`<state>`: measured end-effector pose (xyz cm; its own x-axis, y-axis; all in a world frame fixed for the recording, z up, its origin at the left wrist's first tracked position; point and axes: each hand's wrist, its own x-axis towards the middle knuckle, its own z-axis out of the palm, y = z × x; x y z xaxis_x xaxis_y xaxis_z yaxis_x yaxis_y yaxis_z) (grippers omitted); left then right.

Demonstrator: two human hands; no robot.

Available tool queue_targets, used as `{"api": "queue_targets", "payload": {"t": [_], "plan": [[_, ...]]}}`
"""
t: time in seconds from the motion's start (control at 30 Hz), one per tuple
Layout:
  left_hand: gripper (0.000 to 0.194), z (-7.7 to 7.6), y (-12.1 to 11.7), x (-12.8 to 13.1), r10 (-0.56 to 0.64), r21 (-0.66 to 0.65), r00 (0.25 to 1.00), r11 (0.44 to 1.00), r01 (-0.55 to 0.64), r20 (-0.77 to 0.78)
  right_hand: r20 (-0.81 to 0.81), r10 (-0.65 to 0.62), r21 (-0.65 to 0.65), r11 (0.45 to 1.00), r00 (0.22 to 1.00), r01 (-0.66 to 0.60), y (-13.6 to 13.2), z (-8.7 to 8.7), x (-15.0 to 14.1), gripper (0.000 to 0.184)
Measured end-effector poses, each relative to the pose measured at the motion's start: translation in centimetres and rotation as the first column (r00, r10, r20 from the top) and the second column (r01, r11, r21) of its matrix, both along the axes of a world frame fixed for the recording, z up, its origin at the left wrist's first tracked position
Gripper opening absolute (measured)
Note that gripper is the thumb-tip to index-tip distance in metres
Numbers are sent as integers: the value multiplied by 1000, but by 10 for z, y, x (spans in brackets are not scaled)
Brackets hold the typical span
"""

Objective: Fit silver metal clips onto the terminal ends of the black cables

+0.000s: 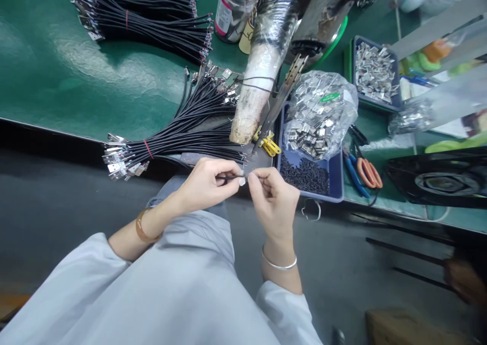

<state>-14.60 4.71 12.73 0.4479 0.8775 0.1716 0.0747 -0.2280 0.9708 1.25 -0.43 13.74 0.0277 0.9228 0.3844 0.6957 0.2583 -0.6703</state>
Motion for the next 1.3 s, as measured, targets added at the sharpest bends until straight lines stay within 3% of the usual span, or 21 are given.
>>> {"api": "queue_targets", "payload": {"t": [0.07,0.13,0.23,0.33,0.4,0.5,0.57,0.63,0.7,0.77,0.9,1.0,1.17,1.3], "plan": [[13,1,3,-5,-97,-99,994,990,102,56,-98,-41,-21,999,994,39,-2,3,3,18],[16,2,8,-12,-205,-211,968,950,232,143,-160,-177,50,981,971,187,-2,8,14,20],[22,5,18,-22,-332,-302,909,866,399,251,-68,-396,94,911,916,401,8,14,44,24],[20,15,27,-28,-467,-295,847,797,527,252,192,-383,-67,914,904,401,31,12,78,27],[15,22,27,-27,-531,-206,836,810,549,140,233,-302,-243,902,924,356,46,9,94,26],[15,25,21,-18,-438,78,892,891,447,-111,211,-180,-447,856,961,259,61,8,104,25],[20,20,14,-11,-274,255,934,909,330,-232,231,-112,-491,844,966,216,64,12,104,23],[23,10,8,-3,-147,312,958,924,223,-248,272,-84,-488,847,959,213,62,15,102,20],[19,0,5,3,-56,247,984,964,97,-168,304,-130,-432,864,944,258,56,17,98,19],[14,-6,4,6,3,96,998,995,3,-63,287,-235,-328,887,929,326,47,15,95,21],[11,-7,6,8,55,-128,995,991,-44,79,34,-432,-80,898,901,434,29,8,84,29],[11,-5,7,9,96,-140,991,987,-82,96,-210,-428,2,899,879,438,19,2,67,26],[13,-8,5,11,123,-146,989,983,-112,76,-373,-240,-83,971,896,225,8,-9,29,17],[14,-8,5,10,104,-128,992,987,-95,67,-294,-360,19,924,885,382,6,-9,22,14]]}}
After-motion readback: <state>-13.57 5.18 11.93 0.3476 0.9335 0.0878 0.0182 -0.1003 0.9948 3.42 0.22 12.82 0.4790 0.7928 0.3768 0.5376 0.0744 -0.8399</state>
